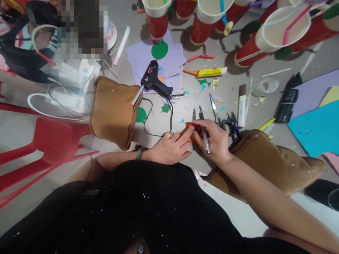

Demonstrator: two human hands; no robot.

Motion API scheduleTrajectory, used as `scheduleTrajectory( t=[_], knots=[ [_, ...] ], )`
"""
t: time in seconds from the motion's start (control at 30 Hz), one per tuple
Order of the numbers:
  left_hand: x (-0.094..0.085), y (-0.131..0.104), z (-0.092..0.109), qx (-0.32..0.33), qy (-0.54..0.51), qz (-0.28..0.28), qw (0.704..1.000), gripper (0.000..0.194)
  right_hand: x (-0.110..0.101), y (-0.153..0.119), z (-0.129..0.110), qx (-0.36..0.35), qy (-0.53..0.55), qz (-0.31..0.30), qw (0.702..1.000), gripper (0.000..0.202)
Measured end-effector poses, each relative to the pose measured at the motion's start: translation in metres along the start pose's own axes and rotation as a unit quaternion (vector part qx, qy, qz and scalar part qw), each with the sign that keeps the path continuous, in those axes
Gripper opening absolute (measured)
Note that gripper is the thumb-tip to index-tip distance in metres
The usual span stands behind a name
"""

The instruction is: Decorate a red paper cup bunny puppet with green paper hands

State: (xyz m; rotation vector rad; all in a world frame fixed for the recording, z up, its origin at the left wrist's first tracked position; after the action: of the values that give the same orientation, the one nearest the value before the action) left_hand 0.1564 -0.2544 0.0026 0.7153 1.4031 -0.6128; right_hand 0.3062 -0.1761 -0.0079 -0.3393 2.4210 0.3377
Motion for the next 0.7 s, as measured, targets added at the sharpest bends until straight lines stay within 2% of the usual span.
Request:
scheduleTrajectory(
  t=[0.07, 0.43, 0.6, 0.7],
  knots=[
    [-0.0005, -0.0003, -0.0001, -0.003, 0.004, 0.013, 1.000, 0.046, -0.0001, 0.0002, -0.0008, -0.002, 0.000, 0.004, 1.000, 0.023],
    [0.0024, -0.0001, 0.0004, 0.006, 0.003, -0.001, 1.000, 0.044, 0.0001, 0.0004, -0.0003, -0.001, -0.001, -0.006, 1.000, 0.023],
    [-0.0011, -0.0009, -0.0003, -0.004, 0.012, 0.038, 0.999, 0.045, 0.0006, -0.0005, 0.0025, 0.019, 0.002, -0.016, 1.000, 0.021],
    [0.0008, -0.0007, 0.0000, 0.001, 0.010, 0.024, 1.000, 0.044, 0.0002, -0.0001, 0.0028, 0.017, 0.015, -0.015, 1.000, 0.023]
  ],
)
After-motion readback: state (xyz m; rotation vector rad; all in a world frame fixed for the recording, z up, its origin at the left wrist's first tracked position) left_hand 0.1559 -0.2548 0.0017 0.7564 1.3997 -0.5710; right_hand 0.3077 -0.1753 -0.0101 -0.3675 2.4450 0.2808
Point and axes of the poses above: each hand's wrist, its own y-axis towards the middle knuckle, its own x-axis out of the palm, z = x × y, the point moved 6 cm from there along y, towards the middle knuckle, and after that the axes turned 8 degrees about x, right-handed, at the moved point
